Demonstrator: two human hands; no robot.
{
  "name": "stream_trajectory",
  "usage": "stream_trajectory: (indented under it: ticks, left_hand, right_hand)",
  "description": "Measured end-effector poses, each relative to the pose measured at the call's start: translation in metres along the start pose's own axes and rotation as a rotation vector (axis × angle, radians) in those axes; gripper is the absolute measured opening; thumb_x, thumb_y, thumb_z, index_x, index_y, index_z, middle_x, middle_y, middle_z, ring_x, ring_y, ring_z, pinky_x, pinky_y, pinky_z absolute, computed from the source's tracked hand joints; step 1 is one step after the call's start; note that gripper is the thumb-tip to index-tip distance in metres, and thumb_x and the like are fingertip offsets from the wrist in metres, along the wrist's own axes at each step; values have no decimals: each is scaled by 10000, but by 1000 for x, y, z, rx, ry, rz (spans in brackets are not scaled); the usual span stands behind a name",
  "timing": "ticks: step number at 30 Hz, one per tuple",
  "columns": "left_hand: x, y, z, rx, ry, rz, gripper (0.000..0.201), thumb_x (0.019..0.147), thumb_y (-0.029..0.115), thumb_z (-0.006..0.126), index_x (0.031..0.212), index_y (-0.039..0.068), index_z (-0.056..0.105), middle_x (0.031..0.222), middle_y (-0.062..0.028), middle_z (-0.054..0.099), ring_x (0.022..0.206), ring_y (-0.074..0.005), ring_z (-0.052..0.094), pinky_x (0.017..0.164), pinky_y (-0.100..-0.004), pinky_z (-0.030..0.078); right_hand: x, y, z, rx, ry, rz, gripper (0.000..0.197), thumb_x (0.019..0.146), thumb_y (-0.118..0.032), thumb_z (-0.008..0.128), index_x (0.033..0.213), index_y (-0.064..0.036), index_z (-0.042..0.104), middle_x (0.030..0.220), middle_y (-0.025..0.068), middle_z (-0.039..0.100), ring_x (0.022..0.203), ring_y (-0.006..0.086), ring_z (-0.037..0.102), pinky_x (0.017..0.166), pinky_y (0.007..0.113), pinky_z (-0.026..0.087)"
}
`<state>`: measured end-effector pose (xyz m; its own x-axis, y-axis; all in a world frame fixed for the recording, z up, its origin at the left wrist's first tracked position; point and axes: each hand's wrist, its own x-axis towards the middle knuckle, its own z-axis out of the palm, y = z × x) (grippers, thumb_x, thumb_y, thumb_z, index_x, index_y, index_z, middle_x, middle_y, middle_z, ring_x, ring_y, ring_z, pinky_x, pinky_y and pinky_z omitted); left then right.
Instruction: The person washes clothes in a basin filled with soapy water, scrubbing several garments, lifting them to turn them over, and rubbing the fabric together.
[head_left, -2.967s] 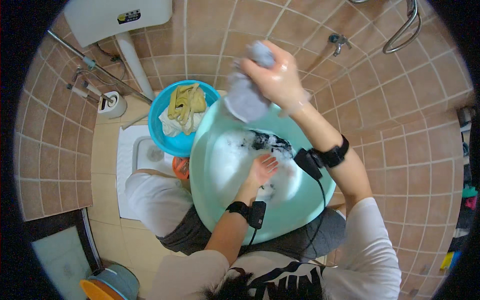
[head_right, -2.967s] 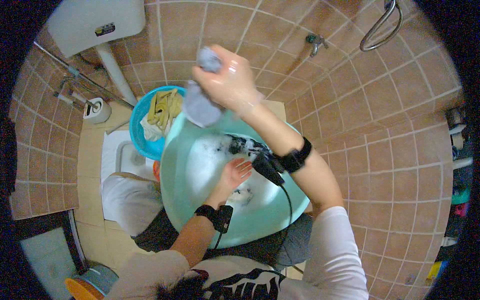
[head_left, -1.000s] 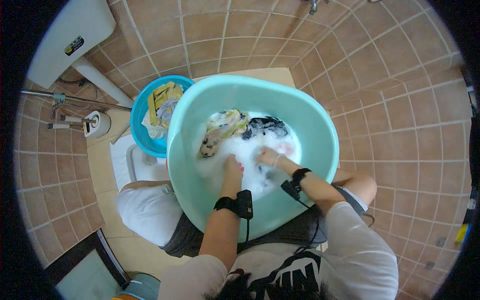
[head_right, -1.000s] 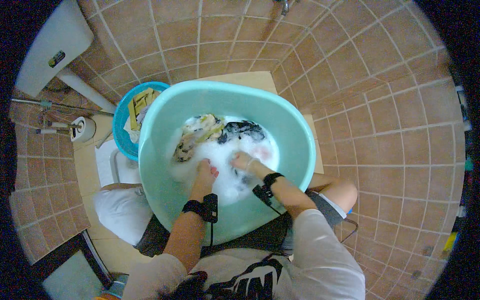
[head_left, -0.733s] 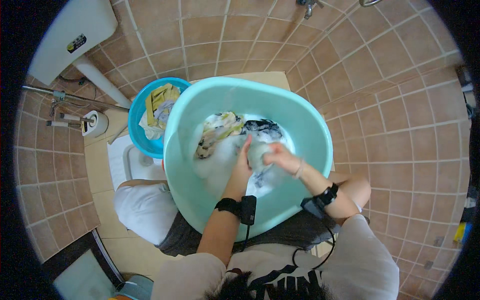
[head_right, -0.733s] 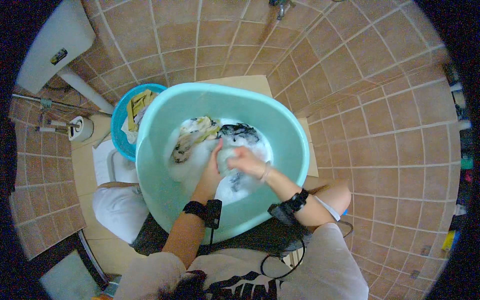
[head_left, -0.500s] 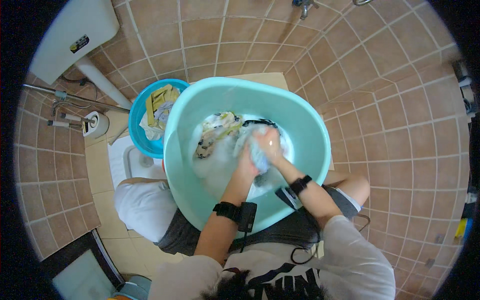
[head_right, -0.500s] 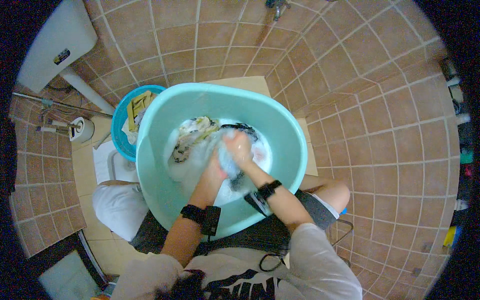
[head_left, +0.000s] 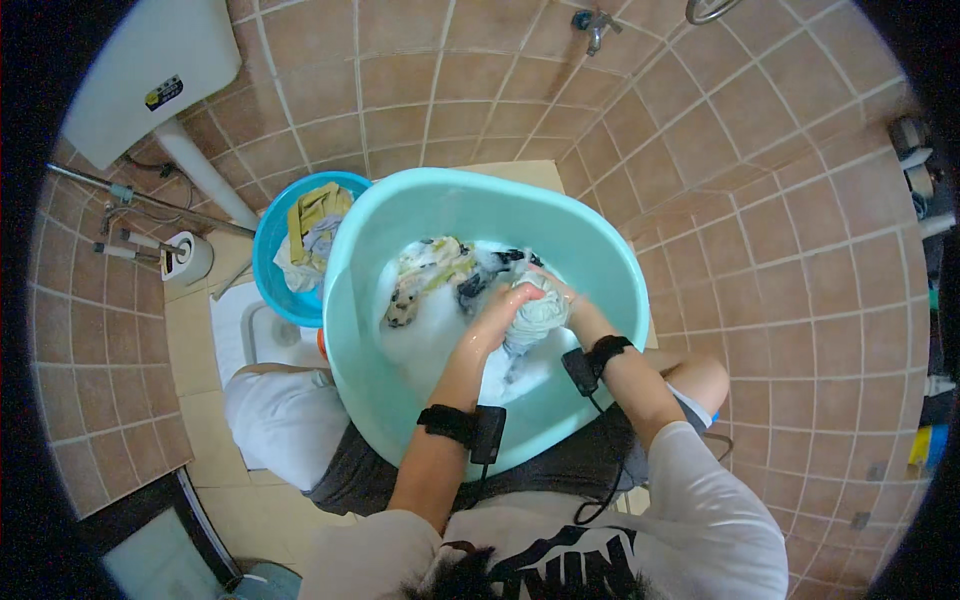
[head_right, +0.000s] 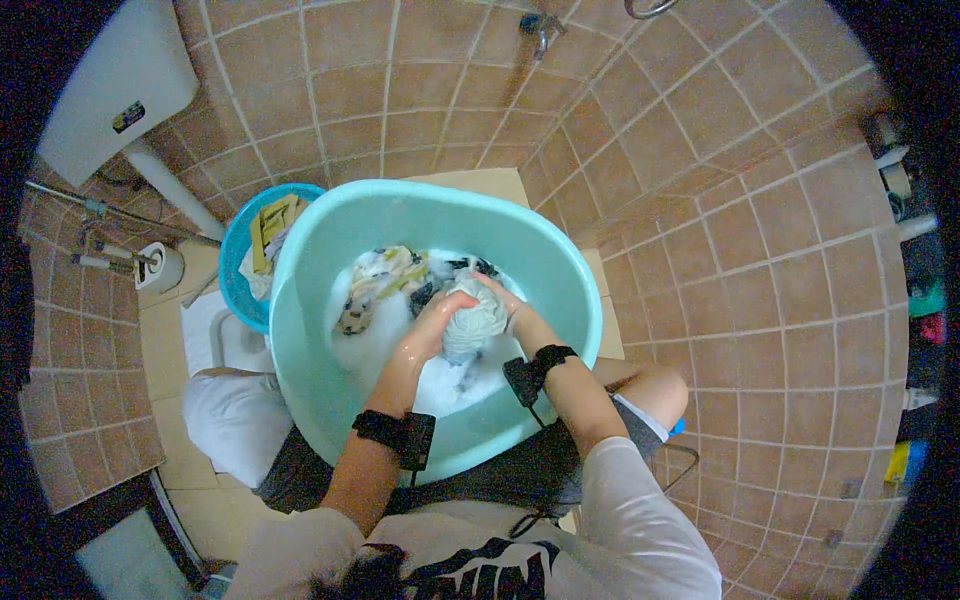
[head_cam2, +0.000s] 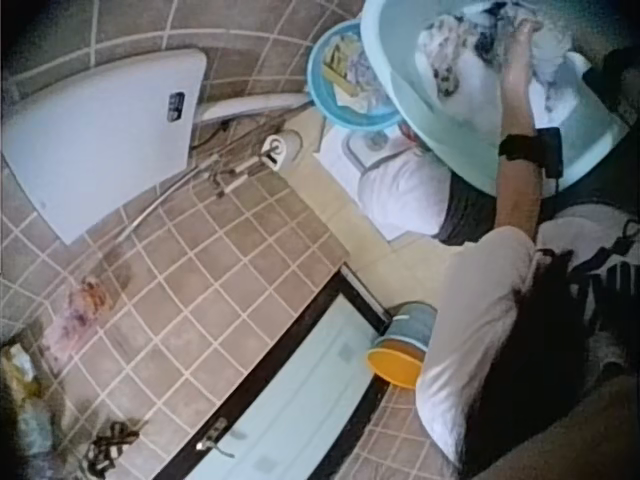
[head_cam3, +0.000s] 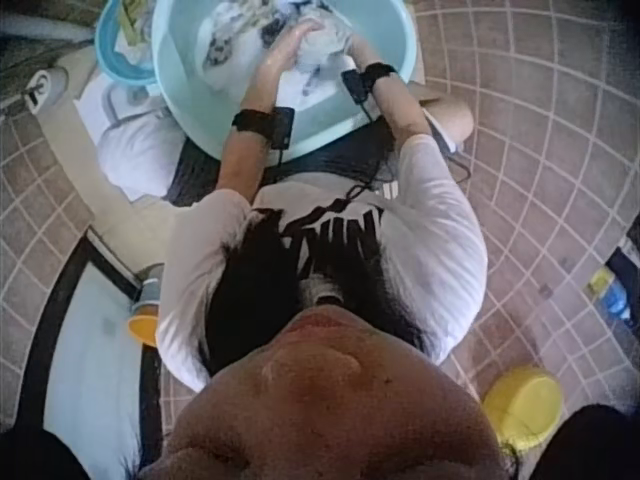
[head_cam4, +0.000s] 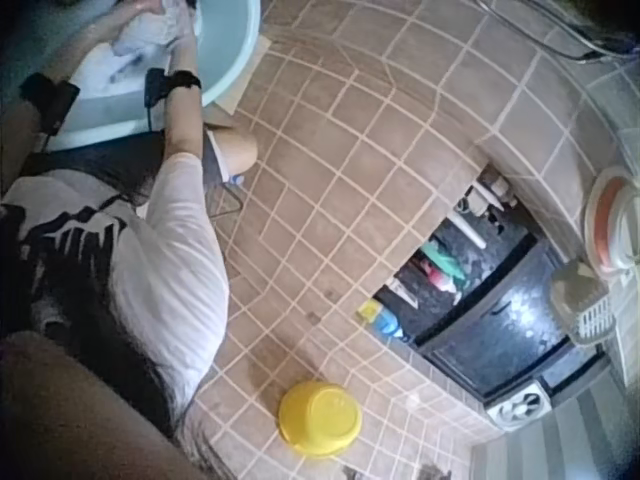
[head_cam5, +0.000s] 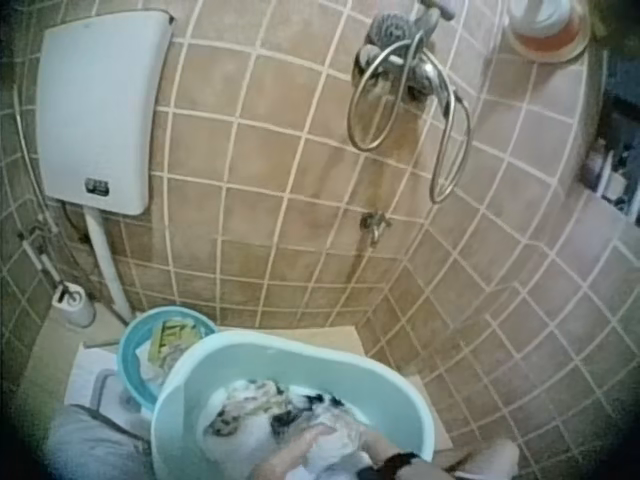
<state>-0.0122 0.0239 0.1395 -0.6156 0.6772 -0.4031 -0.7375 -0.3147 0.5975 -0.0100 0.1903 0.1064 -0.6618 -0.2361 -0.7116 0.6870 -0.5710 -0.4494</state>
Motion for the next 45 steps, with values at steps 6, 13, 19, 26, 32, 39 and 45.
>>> stream_trajectory:
  ticks: [6,13,19,26,32,39,45]
  left_hand:
    - [26,-35,-50,340,502,349,446,774,263,535,1148,30,470,1052,-91,560,938,-201,544,797,-348,441]
    - [51,-106,-113,-724,-23,42,440,835,381,473,1180,113,428,1072,-85,543,895,-244,549,786,-390,446]
    - [73,-104,-39,-656,65,-7,371,859,386,424,1062,91,520,963,-66,591,792,-228,576,728,-370,470]
    - [55,-111,-75,-795,-74,343,260,802,288,521,936,69,559,872,-53,582,802,-192,576,698,-325,472]
    - [7,-20,7,199,278,286,153,692,208,567,705,64,618,673,-17,565,627,-129,529,580,-270,407]
    - [37,-68,-59,203,392,128,454,702,441,597,981,84,628,940,-92,616,862,-188,556,776,-296,416]
    - [-20,-21,-5,-200,436,50,707,793,541,490,1285,58,333,1176,-90,482,1035,-202,490,914,-345,376]
  right_hand:
    - [7,-9,25,-210,-82,-29,271,839,-279,515,1026,-87,561,928,75,615,852,177,593,775,309,487]
    - [-26,86,83,-948,135,-667,244,726,-221,628,886,-42,583,800,71,622,649,194,582,626,307,478]
    - [-11,30,58,-1364,703,-689,284,717,-280,605,838,-24,604,704,217,589,653,356,569,629,376,461]
    - [-21,71,92,-1238,569,-822,287,699,-251,587,825,5,618,782,254,594,707,354,597,660,396,460]
    - [12,9,-7,-357,383,-331,344,728,-316,577,897,-19,613,850,148,631,799,243,605,731,373,469]
    - [20,7,25,-306,112,-227,272,716,-210,647,930,-68,557,890,73,592,809,183,564,734,311,459]
    - [-26,68,65,-978,349,-825,215,662,-47,666,707,-74,458,659,6,516,585,116,476,530,260,402]
